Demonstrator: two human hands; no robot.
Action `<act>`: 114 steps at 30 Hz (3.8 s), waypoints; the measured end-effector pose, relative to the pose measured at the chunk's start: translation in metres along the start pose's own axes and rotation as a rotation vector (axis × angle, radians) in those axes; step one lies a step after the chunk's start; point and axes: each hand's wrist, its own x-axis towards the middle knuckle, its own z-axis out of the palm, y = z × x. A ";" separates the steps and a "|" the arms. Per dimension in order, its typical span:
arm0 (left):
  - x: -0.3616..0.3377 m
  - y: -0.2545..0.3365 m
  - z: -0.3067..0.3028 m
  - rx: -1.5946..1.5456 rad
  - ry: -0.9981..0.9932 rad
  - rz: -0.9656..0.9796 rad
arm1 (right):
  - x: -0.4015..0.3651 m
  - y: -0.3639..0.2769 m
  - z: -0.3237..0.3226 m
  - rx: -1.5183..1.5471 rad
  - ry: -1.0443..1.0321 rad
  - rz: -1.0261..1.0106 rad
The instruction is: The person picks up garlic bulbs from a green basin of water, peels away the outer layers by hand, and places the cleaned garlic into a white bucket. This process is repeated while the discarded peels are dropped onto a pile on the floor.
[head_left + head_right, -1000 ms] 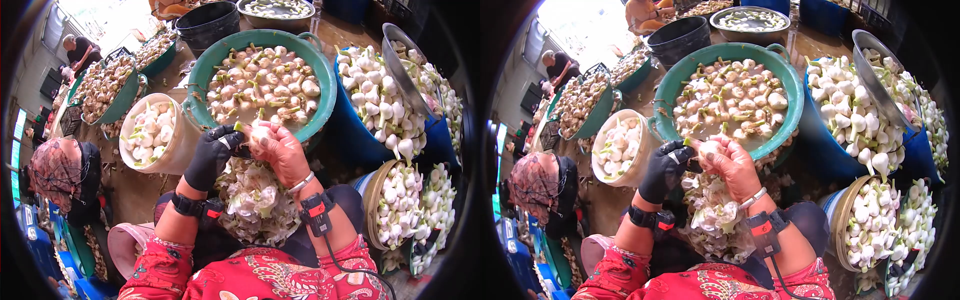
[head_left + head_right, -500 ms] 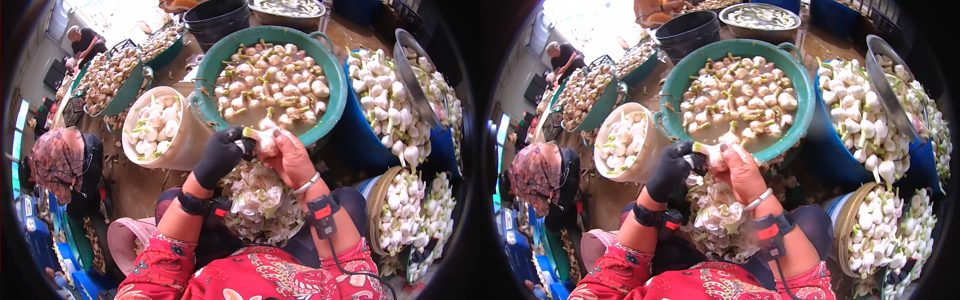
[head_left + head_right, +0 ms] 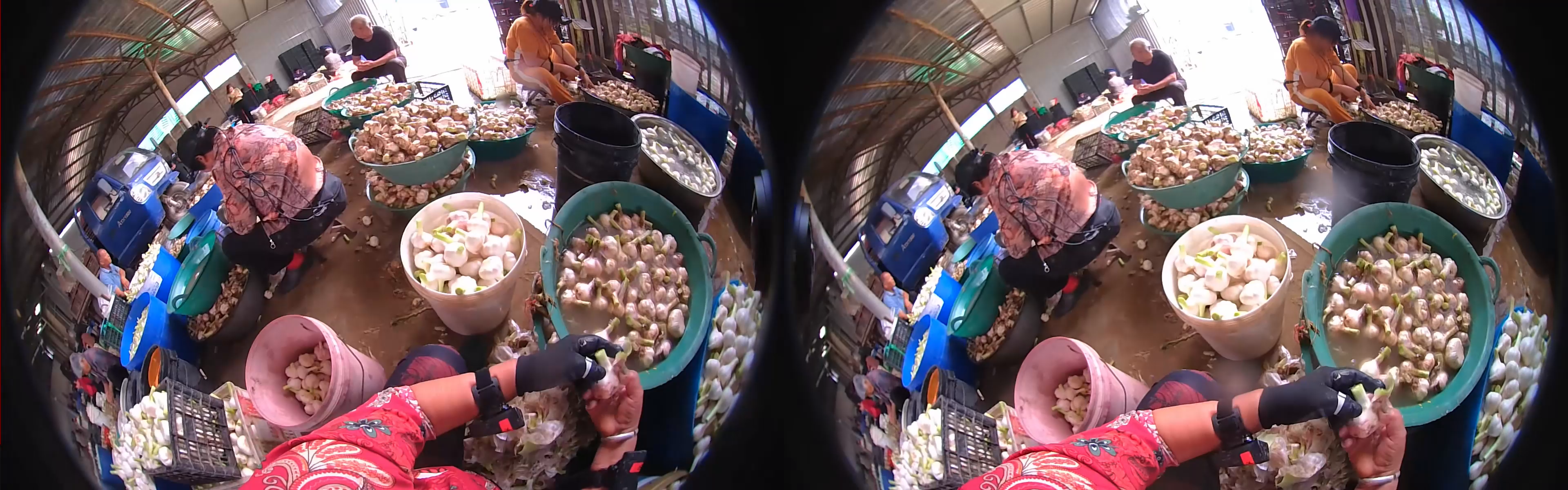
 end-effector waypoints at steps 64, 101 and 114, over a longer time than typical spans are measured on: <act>0.070 0.032 -0.050 0.705 0.173 -0.136 | 0.001 -0.011 0.013 -0.785 0.240 -0.543; 0.020 0.002 0.000 0.082 0.214 -0.126 | 0.015 0.022 0.006 -0.148 0.074 -0.483; 0.015 -0.001 -0.006 0.276 0.194 -0.058 | 0.000 0.000 0.003 0.096 -0.028 -0.157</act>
